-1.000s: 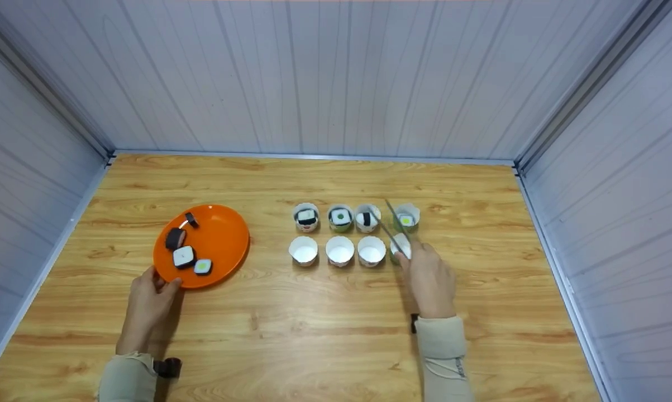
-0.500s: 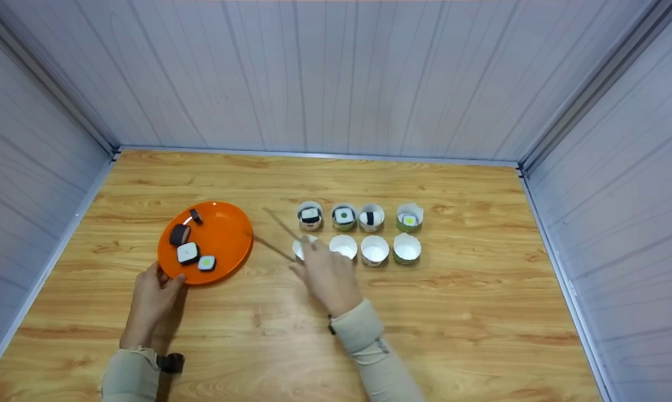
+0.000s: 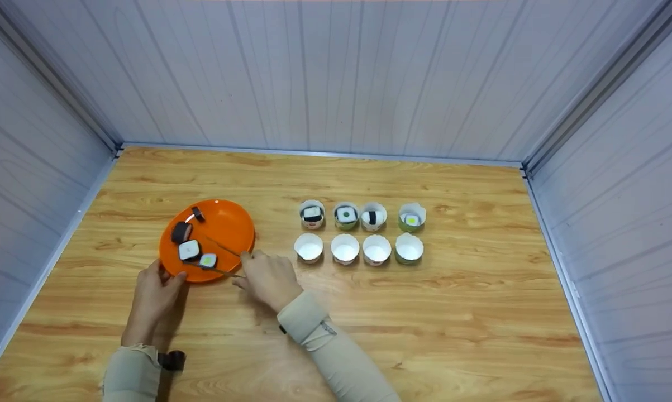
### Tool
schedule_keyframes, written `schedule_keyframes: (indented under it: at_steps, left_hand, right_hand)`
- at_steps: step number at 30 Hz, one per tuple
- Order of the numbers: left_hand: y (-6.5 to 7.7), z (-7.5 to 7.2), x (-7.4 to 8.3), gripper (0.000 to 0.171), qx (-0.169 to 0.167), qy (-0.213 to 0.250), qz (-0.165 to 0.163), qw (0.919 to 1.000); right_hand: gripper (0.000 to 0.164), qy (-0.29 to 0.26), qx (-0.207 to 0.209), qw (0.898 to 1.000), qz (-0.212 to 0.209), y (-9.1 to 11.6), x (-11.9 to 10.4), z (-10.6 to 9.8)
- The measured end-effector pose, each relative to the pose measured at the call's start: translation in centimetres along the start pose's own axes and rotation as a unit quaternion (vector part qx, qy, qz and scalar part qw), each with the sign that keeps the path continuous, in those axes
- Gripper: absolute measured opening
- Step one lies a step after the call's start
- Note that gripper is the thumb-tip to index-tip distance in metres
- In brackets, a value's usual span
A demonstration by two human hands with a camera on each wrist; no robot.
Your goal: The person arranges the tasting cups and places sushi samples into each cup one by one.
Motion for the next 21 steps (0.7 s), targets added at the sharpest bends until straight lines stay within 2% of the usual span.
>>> schedule_keyframes:
  at_steps: [6,13,21]
  left_hand:
    - [-0.1,0.0,0.0,0.059,0.005,0.002,0.012,0.9999]
    - [0.0,0.0,-0.1,0.059,0.005,0.006,0.015,0.9999]
    - [-0.1,0.1,-0.3,0.06,0.013,-0.004,0.009,0.9999]
  right_hand:
    - [0.043,0.011,-0.007,1.0,-0.001,-1.2,-0.8,1.4]
    - [0.038,-0.004,-0.015,1.0,0.01,-1.9,-1.3,2.1]
    - [0.038,0.017,0.025,0.999,-0.013,-1.7,-1.3,2.7]
Point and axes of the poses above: each hand's wrist, its own y-axis away from the middle knuckle, its own z-axis out of the palm, x = y × z, the point moved 1 cm from there along -y, towards the middle knuckle, and after that the axes turned 13 degrees about -z, right-handed, at the moved point
